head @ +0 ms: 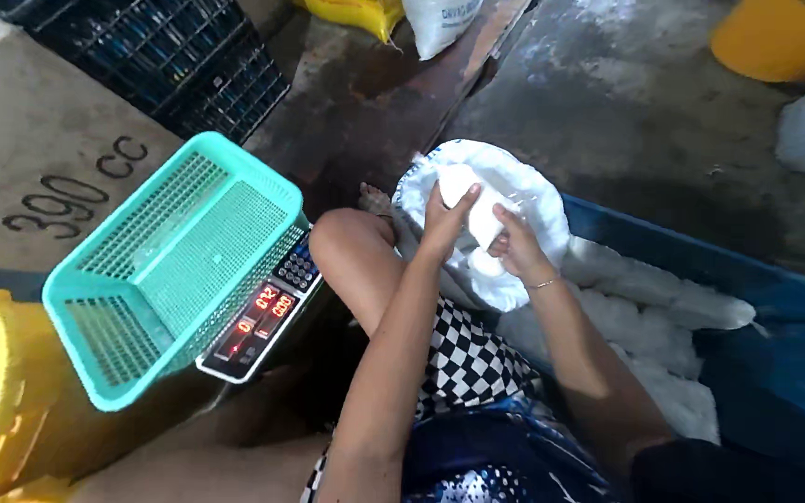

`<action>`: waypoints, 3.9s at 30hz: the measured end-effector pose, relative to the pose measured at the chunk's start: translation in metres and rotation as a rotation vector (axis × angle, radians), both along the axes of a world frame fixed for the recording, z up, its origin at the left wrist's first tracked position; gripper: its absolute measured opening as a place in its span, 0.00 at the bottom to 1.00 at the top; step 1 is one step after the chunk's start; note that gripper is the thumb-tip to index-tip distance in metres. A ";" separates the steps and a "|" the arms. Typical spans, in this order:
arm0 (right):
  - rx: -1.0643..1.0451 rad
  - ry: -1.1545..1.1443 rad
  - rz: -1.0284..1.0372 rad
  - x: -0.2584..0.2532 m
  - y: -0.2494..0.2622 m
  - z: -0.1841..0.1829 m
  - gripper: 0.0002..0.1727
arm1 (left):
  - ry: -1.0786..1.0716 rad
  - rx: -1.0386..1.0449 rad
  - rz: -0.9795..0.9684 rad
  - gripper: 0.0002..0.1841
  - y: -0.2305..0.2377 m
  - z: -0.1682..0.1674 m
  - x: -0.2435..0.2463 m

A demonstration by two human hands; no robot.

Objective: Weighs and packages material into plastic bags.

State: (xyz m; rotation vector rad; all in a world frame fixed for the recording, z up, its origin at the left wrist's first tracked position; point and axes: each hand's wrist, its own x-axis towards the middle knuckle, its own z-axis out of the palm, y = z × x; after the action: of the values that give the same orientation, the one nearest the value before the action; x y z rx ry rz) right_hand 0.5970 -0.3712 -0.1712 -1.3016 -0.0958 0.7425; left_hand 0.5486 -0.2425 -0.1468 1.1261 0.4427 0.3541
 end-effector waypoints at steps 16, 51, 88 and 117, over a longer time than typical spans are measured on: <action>0.055 0.015 0.020 -0.021 -0.016 0.003 0.15 | -0.019 0.187 0.032 0.21 -0.006 0.000 -0.021; -0.537 -0.529 1.022 0.046 -0.020 -0.050 0.21 | 0.495 -0.171 0.612 0.39 0.010 -0.008 -0.012; -0.618 -0.694 0.379 0.090 0.022 -0.082 0.21 | 0.830 0.182 0.255 0.32 -0.004 -0.017 0.017; 0.178 -0.381 -0.233 0.122 0.048 0.017 0.31 | 0.838 0.142 0.338 0.34 0.004 -0.042 0.026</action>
State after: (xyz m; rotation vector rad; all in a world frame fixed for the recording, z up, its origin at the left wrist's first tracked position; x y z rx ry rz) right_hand 0.7192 -0.3237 -0.1541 -1.2448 -0.3047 0.2744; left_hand 0.5747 -0.2380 -0.1892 1.3118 1.3738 0.1910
